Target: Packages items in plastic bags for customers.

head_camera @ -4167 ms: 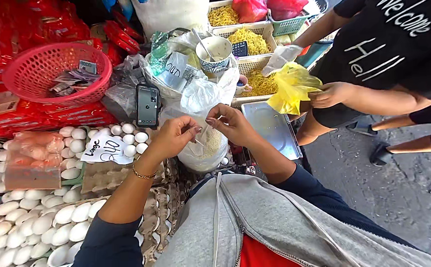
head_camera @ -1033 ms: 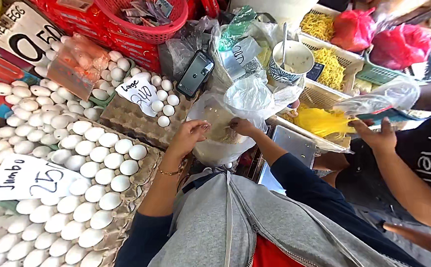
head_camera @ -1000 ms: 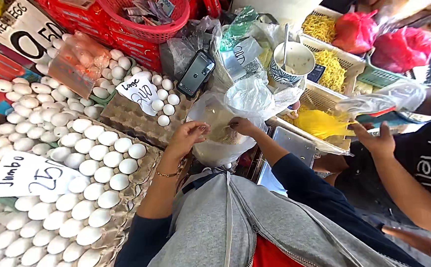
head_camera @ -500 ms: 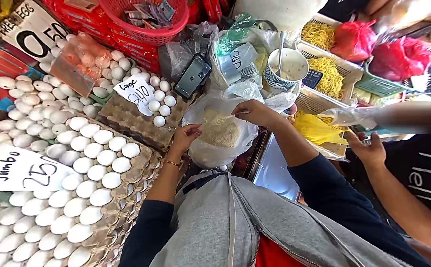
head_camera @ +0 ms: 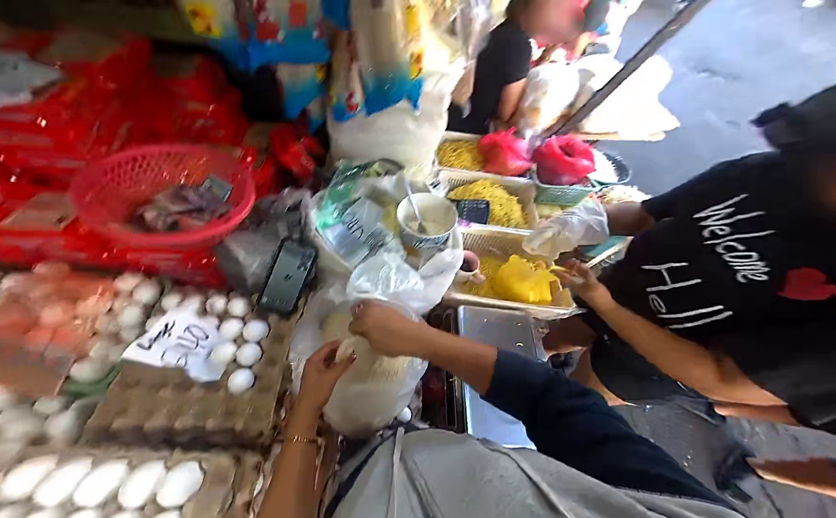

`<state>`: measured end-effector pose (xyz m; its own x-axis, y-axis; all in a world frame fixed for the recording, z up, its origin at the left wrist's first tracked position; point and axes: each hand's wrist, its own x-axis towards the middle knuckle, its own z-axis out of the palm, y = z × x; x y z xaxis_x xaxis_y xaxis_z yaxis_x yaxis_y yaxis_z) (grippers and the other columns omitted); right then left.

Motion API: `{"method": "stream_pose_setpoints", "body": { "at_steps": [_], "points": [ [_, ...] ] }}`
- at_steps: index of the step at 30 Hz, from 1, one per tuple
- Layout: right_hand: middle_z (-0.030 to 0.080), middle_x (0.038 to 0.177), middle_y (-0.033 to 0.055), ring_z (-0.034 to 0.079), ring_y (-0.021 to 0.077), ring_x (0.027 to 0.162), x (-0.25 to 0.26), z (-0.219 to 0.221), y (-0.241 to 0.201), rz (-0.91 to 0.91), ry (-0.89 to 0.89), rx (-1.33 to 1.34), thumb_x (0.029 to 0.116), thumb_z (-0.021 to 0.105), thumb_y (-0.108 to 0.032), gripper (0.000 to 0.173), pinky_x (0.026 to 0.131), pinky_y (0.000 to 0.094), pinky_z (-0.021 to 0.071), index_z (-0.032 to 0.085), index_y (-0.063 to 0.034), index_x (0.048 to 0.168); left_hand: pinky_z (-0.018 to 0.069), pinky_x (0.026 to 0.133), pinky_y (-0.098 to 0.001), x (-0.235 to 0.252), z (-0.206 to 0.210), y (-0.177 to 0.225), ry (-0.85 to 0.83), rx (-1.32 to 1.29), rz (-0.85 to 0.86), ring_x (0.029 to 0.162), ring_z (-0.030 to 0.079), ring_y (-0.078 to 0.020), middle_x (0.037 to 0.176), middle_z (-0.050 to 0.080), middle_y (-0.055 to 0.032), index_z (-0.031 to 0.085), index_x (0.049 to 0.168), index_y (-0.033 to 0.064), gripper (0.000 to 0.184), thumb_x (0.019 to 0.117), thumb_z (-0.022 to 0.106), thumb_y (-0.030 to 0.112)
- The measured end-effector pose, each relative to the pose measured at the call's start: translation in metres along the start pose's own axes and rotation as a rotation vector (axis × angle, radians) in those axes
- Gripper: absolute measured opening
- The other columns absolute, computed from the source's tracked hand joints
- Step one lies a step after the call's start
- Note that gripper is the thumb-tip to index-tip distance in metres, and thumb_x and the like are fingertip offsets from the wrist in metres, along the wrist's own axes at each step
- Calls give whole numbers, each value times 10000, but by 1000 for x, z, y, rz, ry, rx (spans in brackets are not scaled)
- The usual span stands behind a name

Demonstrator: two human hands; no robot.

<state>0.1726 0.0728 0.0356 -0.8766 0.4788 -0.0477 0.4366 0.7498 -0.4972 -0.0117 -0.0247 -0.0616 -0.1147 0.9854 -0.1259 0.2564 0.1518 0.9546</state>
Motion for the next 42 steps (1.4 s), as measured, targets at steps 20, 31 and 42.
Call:
{"method": "stream_pose_setpoints", "body": {
  "at_steps": [20,31,42],
  "points": [
    [649,1249,288,600,417,1209,-20,112,66,506,-224,399,1006,592,-105,279,1067,589,425,682,76,1198,546,989,-389,-8,-27,0,-114,9,-184,1123,663,-245,1283,639,-220,629,1272,-68,292,1014,594,65],
    [710,1064,206,681,267,924,-30,25,46,461,58,572,1014,566,-73,237,881,464,549,691,58,1167,522,1008,-440,7,-28,-26,-139,70,-89,1112,666,-286,1236,672,-214,628,1276,-46,321,969,674,36],
    [701,934,150,634,172,774,-12,2,39,385,56,519,994,601,-43,172,764,369,541,714,51,1083,526,969,-468,10,-26,-31,-91,39,-161,1096,651,-304,1256,647,-214,620,1302,-20,372,962,705,105]
  ]
}}
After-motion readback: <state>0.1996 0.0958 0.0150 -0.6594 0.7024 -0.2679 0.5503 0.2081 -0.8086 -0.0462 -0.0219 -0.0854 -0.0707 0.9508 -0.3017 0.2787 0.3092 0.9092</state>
